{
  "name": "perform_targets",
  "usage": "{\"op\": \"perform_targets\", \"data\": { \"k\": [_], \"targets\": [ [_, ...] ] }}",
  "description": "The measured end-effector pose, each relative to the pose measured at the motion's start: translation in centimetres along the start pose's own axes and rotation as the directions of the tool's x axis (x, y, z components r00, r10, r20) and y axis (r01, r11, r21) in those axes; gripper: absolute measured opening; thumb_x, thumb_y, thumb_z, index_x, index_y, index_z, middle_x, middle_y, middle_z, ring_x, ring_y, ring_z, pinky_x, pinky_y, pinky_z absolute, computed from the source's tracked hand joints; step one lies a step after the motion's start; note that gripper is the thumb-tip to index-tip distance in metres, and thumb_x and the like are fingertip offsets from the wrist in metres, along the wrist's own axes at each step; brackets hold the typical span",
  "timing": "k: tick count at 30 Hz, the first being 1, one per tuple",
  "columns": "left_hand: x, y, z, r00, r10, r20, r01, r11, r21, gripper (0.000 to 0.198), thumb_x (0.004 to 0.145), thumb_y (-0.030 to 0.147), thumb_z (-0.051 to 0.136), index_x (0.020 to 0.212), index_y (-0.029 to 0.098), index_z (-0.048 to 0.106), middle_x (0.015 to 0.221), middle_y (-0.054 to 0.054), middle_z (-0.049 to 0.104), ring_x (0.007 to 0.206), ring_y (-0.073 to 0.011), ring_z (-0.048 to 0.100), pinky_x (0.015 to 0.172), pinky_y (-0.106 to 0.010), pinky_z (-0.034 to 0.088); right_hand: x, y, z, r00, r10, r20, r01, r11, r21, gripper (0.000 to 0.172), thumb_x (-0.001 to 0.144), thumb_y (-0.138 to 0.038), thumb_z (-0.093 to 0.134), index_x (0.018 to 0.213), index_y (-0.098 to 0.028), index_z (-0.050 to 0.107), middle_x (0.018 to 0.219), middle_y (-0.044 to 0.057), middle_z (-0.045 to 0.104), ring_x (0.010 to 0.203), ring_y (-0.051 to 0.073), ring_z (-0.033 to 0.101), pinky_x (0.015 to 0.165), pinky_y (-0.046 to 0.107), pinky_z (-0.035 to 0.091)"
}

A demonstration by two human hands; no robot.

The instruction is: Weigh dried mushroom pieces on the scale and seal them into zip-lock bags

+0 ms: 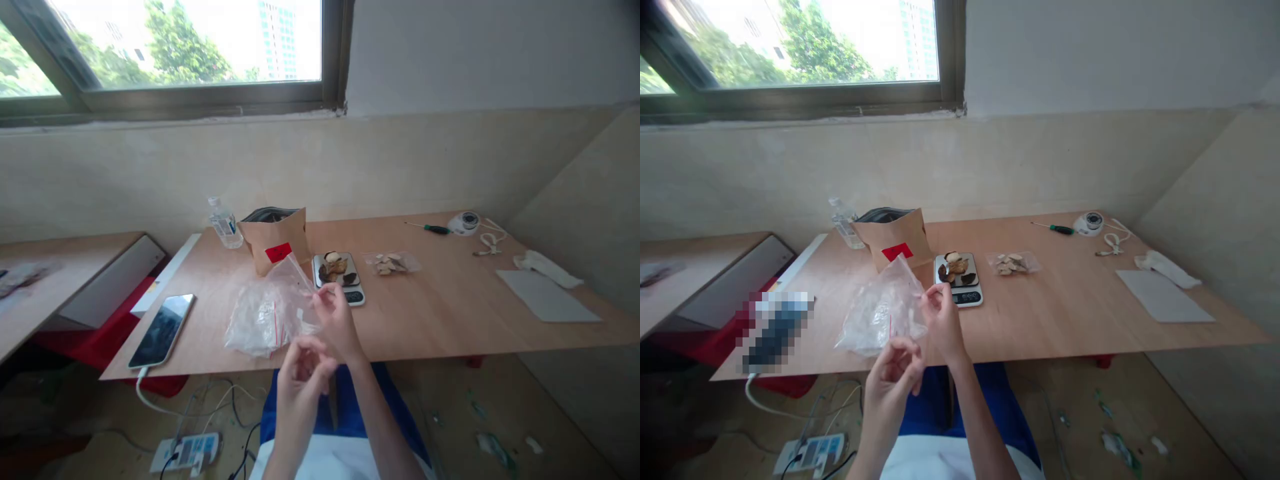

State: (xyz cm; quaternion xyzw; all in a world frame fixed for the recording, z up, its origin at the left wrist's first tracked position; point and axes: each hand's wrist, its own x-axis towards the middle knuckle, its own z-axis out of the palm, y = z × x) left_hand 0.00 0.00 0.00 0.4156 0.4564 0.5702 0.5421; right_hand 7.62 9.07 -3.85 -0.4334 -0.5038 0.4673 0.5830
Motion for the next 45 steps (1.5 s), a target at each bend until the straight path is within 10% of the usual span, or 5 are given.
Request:
{"op": "perform_targets", "data": {
  "k": [8, 30, 35, 40, 45],
  "targets": [
    [4.2, -1.6, -1.8, 0.977, 0.14, -0.164, -0.103, 0.971, 0.214, 0.032, 0.084, 0.049, 0.048, 0.08, 0.018, 0.055, 0.067, 0.002, 0.051, 0.062, -0.0113, 0.05, 0.062, -0.022, 0.042, -1.8, -4.0, -1.3, 0.926, 0.081, 0.368, -0.106, 0.993, 0.048, 0.015, 0.086, -0.037, 0.051, 0.088, -0.022, 0.049, 0.09, 0.001, 0.061, 0.083, 0.014, 0.061, 0.075, 0.027, 0.05],
    [9.1, -1.4, -0.9, 0.933, 0.243, 0.266, -0.357, 0.732, 0.58, 0.029, 0.088, 0.03, 0.038, 0.063, 0.018, 0.046, 0.059, 0.003, 0.046, 0.059, -0.0117, 0.045, 0.055, -0.022, 0.033, 0.2, -2.4, -4.0, 0.994, 0.028, 0.105, -0.026, 0.999, -0.021, 0.02, 0.079, -0.038, 0.059, 0.076, -0.019, 0.053, 0.077, 0.002, 0.067, 0.078, 0.018, 0.066, 0.072, 0.03, 0.052],
    [9.5, -1.3, -1.1, 0.876, 0.483, 0.018, -0.37, 0.646, 0.667, 0.024, 0.082, 0.023, 0.043, 0.061, 0.018, 0.052, 0.074, -0.001, 0.051, 0.072, -0.014, 0.05, 0.064, -0.024, 0.038, 1.8, 0.3, -6.2, 0.953, 0.087, -0.291, -0.099, 0.995, -0.024, 0.028, 0.076, -0.046, 0.059, 0.073, -0.019, 0.05, 0.073, 0.006, 0.069, 0.065, 0.019, 0.064, 0.064, 0.033, 0.051],
    [9.5, -1.1, -0.6, 0.828, 0.547, -0.124, -0.339, 0.664, 0.667, 0.02, 0.081, 0.02, 0.044, 0.064, 0.018, 0.056, 0.092, -0.006, 0.058, 0.091, -0.0181, 0.055, 0.08, -0.028, 0.042, 3.8, 2.7, -7.9, 0.993, -0.05, -0.104, 0.018, 0.957, -0.289, 0.031, 0.084, -0.045, 0.048, 0.089, -0.017, 0.058, 0.092, 0.01, 0.067, 0.085, 0.021, 0.061, 0.076, 0.035, 0.048],
    [9.7, -0.1, 0.0, 0.788, 0.565, -0.246, -0.291, 0.694, 0.659, 0.024, 0.081, 0.022, 0.044, 0.057, 0.019, 0.05, 0.124, -0.009, 0.055, 0.106, -0.0218, 0.054, 0.08, -0.029, 0.043, 6.0, 4.9, -9.2, 0.958, -0.283, 0.041, 0.225, 0.657, -0.719, 0.023, 0.083, -0.025, 0.047, 0.101, -0.017, 0.059, 0.105, 0.01, 0.062, 0.101, 0.024, 0.052, 0.092, 0.042, 0.036]
  ]
}}
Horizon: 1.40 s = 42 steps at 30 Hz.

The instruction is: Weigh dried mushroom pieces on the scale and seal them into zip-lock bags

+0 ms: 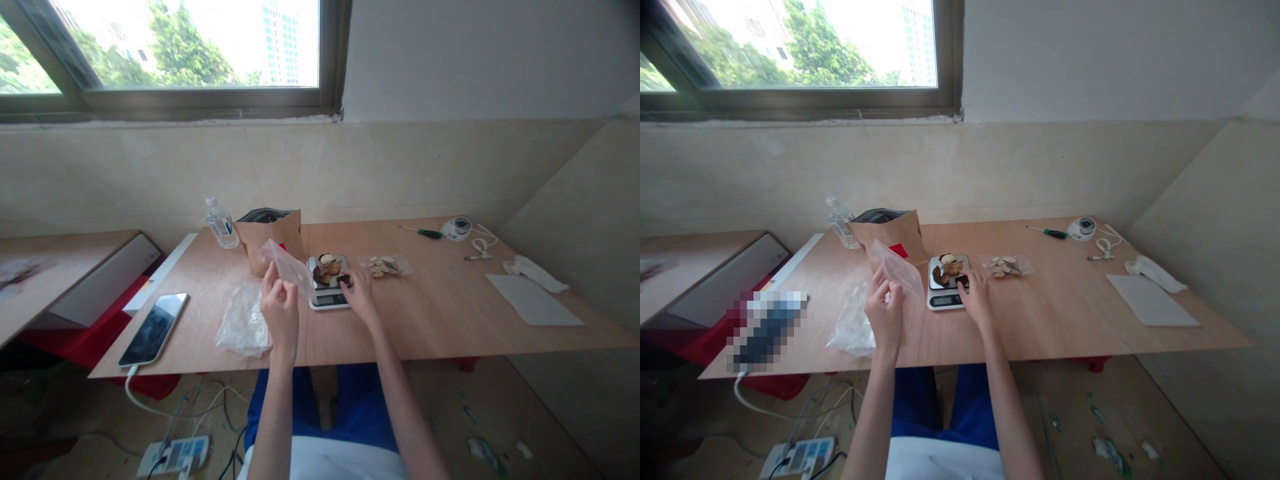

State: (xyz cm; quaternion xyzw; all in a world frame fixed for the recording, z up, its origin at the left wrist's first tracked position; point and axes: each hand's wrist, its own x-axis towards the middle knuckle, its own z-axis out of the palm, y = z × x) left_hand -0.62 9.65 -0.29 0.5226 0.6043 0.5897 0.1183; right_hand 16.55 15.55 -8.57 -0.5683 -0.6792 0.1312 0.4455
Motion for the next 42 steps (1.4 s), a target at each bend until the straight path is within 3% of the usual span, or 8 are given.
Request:
{"op": "perform_targets", "data": {
  "k": [7, 12, 18, 24, 29, 33, 38, 42],
  "targets": [
    [-0.2, -0.1, 0.3, 0.998, -0.038, 0.056, 0.035, 0.998, 0.058, 0.029, 0.079, 0.022, 0.042, 0.051, 0.019, 0.038, 0.112, -0.009, 0.064, 0.073, -0.016, 0.057, 0.065, -0.026, 0.04, 1.0, 0.6, 0.3, 0.996, 0.083, 0.038, -0.072, 0.97, -0.232, 0.021, 0.077, -0.018, 0.056, 0.096, -0.018, 0.063, 0.099, 0.009, 0.066, 0.1, 0.029, 0.05, 0.086, 0.047, 0.035],
    [-0.6, -1.0, 0.6, 0.995, -0.04, 0.093, 0.032, 0.996, 0.087, 0.027, 0.078, 0.022, 0.042, 0.051, 0.02, 0.045, 0.089, -0.007, 0.068, 0.075, -0.0182, 0.058, 0.065, -0.026, 0.041, 1.5, -1.6, -0.8, 0.99, 0.126, -0.057, -0.114, 0.978, 0.172, 0.018, 0.079, -0.023, 0.051, 0.09, -0.015, 0.063, 0.083, 0.008, 0.064, 0.073, 0.019, 0.057, 0.071, 0.034, 0.046],
    [-1.0, -1.1, 1.0, 0.987, -0.046, 0.157, 0.035, 0.997, 0.075, 0.028, 0.08, 0.02, 0.038, 0.054, 0.021, 0.049, 0.08, -0.006, 0.066, 0.077, -0.0189, 0.059, 0.067, -0.027, 0.041, 1.1, -8.9, -0.9, 0.985, 0.144, 0.089, -0.168, 0.763, 0.624, 0.024, 0.079, -0.034, 0.054, 0.098, -0.019, 0.057, 0.077, 0.002, 0.062, 0.061, 0.014, 0.061, 0.055, 0.025, 0.05],
    [-1.4, -1.3, 0.9, 0.986, -0.077, 0.149, 0.071, 0.996, 0.045, 0.031, 0.081, 0.019, 0.036, 0.052, 0.021, 0.043, 0.081, -0.007, 0.066, 0.085, -0.0209, 0.059, 0.07, -0.028, 0.041, 0.6, -10.6, 0.4, 0.998, 0.008, 0.065, -0.026, 0.956, 0.293, 0.014, 0.079, -0.019, 0.05, 0.09, -0.019, 0.059, 0.081, 0.004, 0.064, 0.073, 0.016, 0.063, 0.068, 0.028, 0.05],
    [-1.3, -1.5, 0.8, 0.984, -0.116, 0.137, 0.11, 0.993, 0.051, 0.031, 0.083, 0.022, 0.035, 0.052, 0.022, 0.039, 0.08, -0.007, 0.065, 0.087, -0.0213, 0.059, 0.071, -0.029, 0.04, 0.6, -10.0, -1.0, 0.959, -0.208, 0.194, 0.141, 0.94, 0.31, 0.029, 0.091, -0.026, 0.036, 0.087, -0.021, 0.065, 0.084, 0.004, 0.067, 0.082, 0.016, 0.063, 0.075, 0.028, 0.048],
    [-1.2, -1.5, 0.7, 0.982, -0.127, 0.142, 0.121, 0.991, 0.053, 0.029, 0.083, 0.021, 0.034, 0.054, 0.021, 0.038, 0.079, -0.005, 0.062, 0.077, -0.0177, 0.056, 0.069, -0.027, 0.039, 2.0, -8.1, -0.5, 0.992, -0.121, -0.036, 0.126, 0.971, 0.206, 0.033, 0.094, -0.027, 0.03, 0.101, -0.019, 0.061, 0.1, 0.009, 0.064, 0.098, 0.018, 0.058, 0.085, 0.031, 0.044],
    [-1.1, -1.6, 0.4, 0.98, -0.14, 0.138, 0.131, 0.989, 0.073, 0.027, 0.083, 0.022, 0.035, 0.056, 0.021, 0.038, 0.077, -0.003, 0.06, 0.069, -0.0153, 0.052, 0.066, -0.026, 0.037, 3.1, -3.2, 3.1, 0.991, -0.047, 0.124, 0.073, 0.975, -0.21, 0.047, 0.079, -0.036, 0.058, 0.121, -0.016, 0.051, 0.128, 0.016, 0.047, 0.119, 0.03, 0.041, 0.098, 0.045, 0.034],
    [-1.1, -1.9, 0.4, 0.982, -0.142, 0.128, 0.131, 0.988, 0.086, 0.028, 0.083, 0.023, 0.034, 0.056, 0.021, 0.038, 0.072, -0.002, 0.058, 0.065, -0.0148, 0.05, 0.064, -0.026, 0.037, 3.0, -0.7, 4.7, 0.985, -0.011, 0.175, 0.069, 0.942, -0.329, 0.053, 0.079, -0.033, 0.058, 0.128, -0.018, 0.045, 0.132, 0.016, 0.042, 0.119, 0.03, 0.04, 0.097, 0.045, 0.034]
  ]
}}
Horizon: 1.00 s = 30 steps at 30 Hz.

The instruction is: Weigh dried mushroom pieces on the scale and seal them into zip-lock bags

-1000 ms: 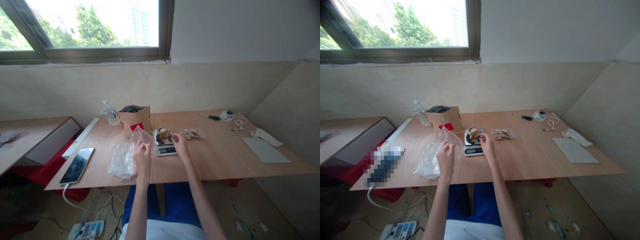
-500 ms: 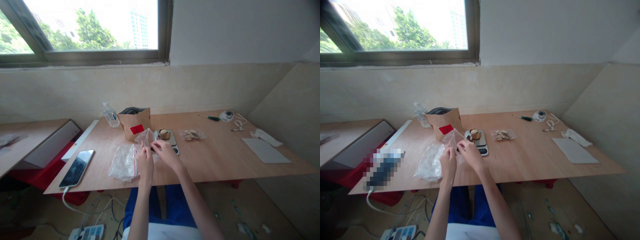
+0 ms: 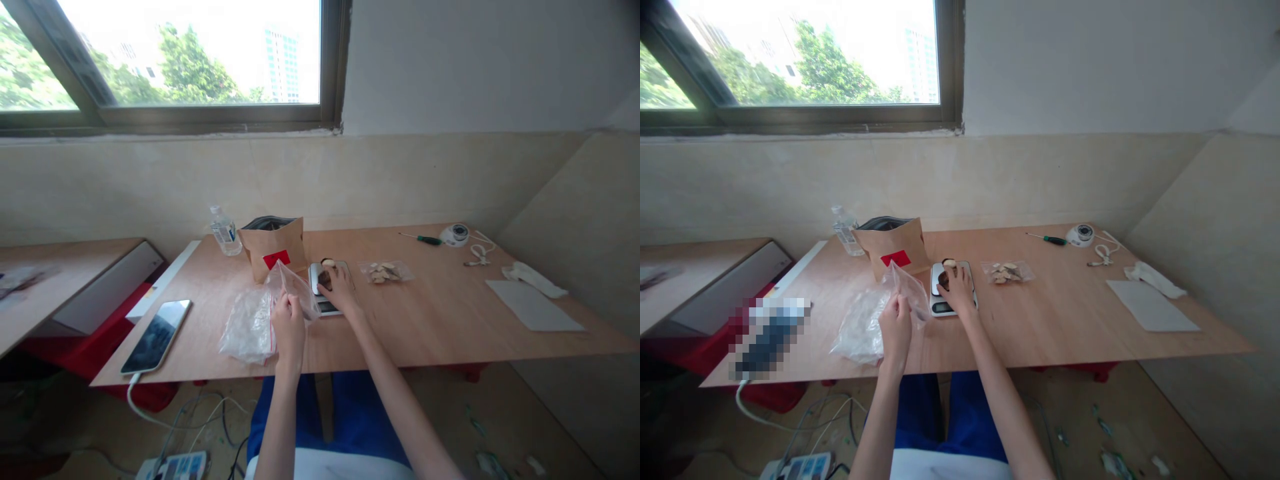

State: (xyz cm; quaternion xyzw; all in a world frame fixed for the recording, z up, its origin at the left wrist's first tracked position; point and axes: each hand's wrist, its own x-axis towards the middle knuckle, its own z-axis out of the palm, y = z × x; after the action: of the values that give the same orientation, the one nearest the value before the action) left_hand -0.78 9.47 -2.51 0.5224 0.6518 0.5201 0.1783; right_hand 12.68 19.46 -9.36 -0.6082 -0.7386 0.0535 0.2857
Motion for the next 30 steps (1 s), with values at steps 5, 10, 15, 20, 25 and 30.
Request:
{"op": "perform_targets", "data": {
  "k": [5, 10, 15, 20, 25, 30],
  "targets": [
    [0.1, -0.1, 0.1, 1.0, -0.013, 0.007, 0.013, 1.0, 0.004, 0.028, 0.083, 0.023, 0.034, 0.056, 0.021, 0.04, 0.073, -0.002, 0.059, 0.068, -0.0152, 0.052, 0.065, -0.026, 0.037, 0.1, 1.0, 0.3, 0.997, -0.06, -0.038, 0.061, 0.997, 0.044, 0.045, 0.079, -0.023, 0.053, 0.124, -0.018, 0.048, 0.118, 0.012, 0.053, 0.11, 0.027, 0.046, 0.094, 0.042, 0.037],
    [0.1, -0.1, 0.1, 1.0, -0.015, 0.01, 0.015, 1.0, 0.008, 0.027, 0.083, 0.022, 0.035, 0.057, 0.02, 0.043, 0.08, -0.004, 0.064, 0.07, -0.0153, 0.054, 0.065, -0.026, 0.038, -0.1, 1.7, 0.4, 0.991, -0.093, -0.099, 0.098, 0.994, 0.047, 0.044, 0.078, -0.017, 0.047, 0.122, -0.013, 0.048, 0.114, 0.013, 0.055, 0.106, 0.026, 0.048, 0.091, 0.038, 0.04],
    [0.1, -0.3, 0.1, 1.0, -0.005, 0.012, 0.004, 1.0, 0.02, 0.029, 0.084, 0.023, 0.034, 0.057, 0.02, 0.042, 0.081, -0.004, 0.064, 0.073, -0.0161, 0.055, 0.067, -0.026, 0.038, 0.0, 2.1, 0.3, 0.99, -0.085, -0.109, 0.081, 0.996, -0.044, 0.034, 0.084, -0.018, 0.042, 0.116, -0.013, 0.052, 0.106, 0.013, 0.058, 0.1, 0.026, 0.05, 0.086, 0.038, 0.041],
    [0.3, -0.4, 0.0, 1.0, 0.007, 0.0, -0.007, 1.0, 0.03, 0.029, 0.083, 0.022, 0.034, 0.055, 0.021, 0.041, 0.077, -0.004, 0.063, 0.072, -0.0163, 0.055, 0.064, -0.026, 0.038, 0.0, 2.6, -0.1, 0.989, -0.131, -0.062, 0.123, 0.986, -0.116, 0.032, 0.085, -0.027, 0.05, 0.115, -0.015, 0.053, 0.107, 0.014, 0.056, 0.099, 0.027, 0.05, 0.084, 0.04, 0.042],
    [0.2, -0.3, -0.2, 1.0, 0.011, -0.005, -0.011, 0.999, 0.032, 0.029, 0.082, 0.022, 0.035, 0.054, 0.021, 0.04, 0.064, -0.001, 0.058, 0.063, -0.0149, 0.052, 0.061, -0.025, 0.037, 0.0, 3.3, -0.5, 0.989, -0.115, -0.097, 0.115, 0.993, -0.001, 0.034, 0.078, -0.014, 0.054, 0.113, -0.015, 0.052, 0.107, 0.013, 0.058, 0.1, 0.027, 0.052, 0.085, 0.041, 0.043],
    [0.2, -0.3, 0.0, 1.0, 0.012, 0.015, -0.012, 0.999, 0.037, 0.029, 0.082, 0.022, 0.034, 0.053, 0.021, 0.041, 0.065, -0.002, 0.058, 0.064, -0.0156, 0.053, 0.063, -0.026, 0.038, -0.1, 2.9, -1.7, 0.98, 0.006, -0.2, 0.059, 0.946, 0.318, 0.037, 0.075, -0.006, 0.047, 0.109, -0.017, 0.053, 0.105, 0.01, 0.062, 0.098, 0.023, 0.057, 0.085, 0.038, 0.045]
  ]
}}
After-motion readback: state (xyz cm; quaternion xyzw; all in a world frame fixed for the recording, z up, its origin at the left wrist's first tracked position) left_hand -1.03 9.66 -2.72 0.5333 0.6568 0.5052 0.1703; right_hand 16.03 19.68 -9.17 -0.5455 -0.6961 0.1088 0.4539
